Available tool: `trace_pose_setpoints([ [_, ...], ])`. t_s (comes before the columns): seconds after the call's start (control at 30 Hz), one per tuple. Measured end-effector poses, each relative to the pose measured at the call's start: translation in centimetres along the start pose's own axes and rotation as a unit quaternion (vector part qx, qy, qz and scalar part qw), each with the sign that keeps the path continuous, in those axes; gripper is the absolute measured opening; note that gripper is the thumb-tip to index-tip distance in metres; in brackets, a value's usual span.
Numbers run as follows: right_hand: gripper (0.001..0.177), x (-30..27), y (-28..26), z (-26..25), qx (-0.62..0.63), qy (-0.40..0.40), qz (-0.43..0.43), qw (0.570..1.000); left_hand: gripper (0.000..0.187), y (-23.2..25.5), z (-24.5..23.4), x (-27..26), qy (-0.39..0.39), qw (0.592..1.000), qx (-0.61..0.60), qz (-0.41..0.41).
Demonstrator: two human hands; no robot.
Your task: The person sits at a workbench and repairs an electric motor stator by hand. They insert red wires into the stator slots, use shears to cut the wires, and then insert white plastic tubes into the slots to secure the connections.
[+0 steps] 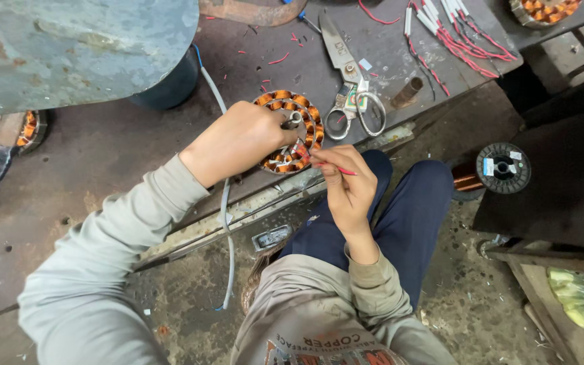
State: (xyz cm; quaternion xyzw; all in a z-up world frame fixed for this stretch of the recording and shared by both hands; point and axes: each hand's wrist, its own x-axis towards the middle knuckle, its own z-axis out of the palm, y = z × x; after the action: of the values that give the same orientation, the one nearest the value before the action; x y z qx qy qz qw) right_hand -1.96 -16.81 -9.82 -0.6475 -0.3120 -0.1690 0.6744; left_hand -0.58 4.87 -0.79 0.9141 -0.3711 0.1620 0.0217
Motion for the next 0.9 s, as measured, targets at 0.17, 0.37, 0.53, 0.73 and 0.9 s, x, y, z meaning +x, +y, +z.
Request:
trace_pose_setpoints([
  [0.17, 0.016, 0.0, 0.7, -1.1, 0.037, -0.065, 0.03, 0.997, 0.02, 0.3, 0.8, -0.9, -0.025, 0.999, 0.039, -0.007],
  [0.37, 0.013, 1.1, 0.3, -2.5, -0.023, -0.178, -0.053, 0.982, 0.028, 0.9, 1.4, -1.5, -0.015, 0.998, 0.059, -0.018],
  [0.53, 0.018, 1.3, 0.1, -3.2, -0.022, -0.169, -0.023, 0.985, 0.023, 0.6, 1.9, -0.9, -0.053, 0.994, 0.1, 0.001],
  [0.73, 0.015, 0.8, 1.4, -3.6, -0.019, -0.127, -0.034, 0.991, 0.026, -0.3, 1.9, -0.7, -0.062, 0.991, 0.114, 0.036],
  [0.9, 0.02, 1.2, 2.4, -3.3, 0.054, -0.12, 0.002, 0.991, 0.035, -0.5, 0.3, -1.1, -0.018, 0.998, 0.056, 0.009],
])
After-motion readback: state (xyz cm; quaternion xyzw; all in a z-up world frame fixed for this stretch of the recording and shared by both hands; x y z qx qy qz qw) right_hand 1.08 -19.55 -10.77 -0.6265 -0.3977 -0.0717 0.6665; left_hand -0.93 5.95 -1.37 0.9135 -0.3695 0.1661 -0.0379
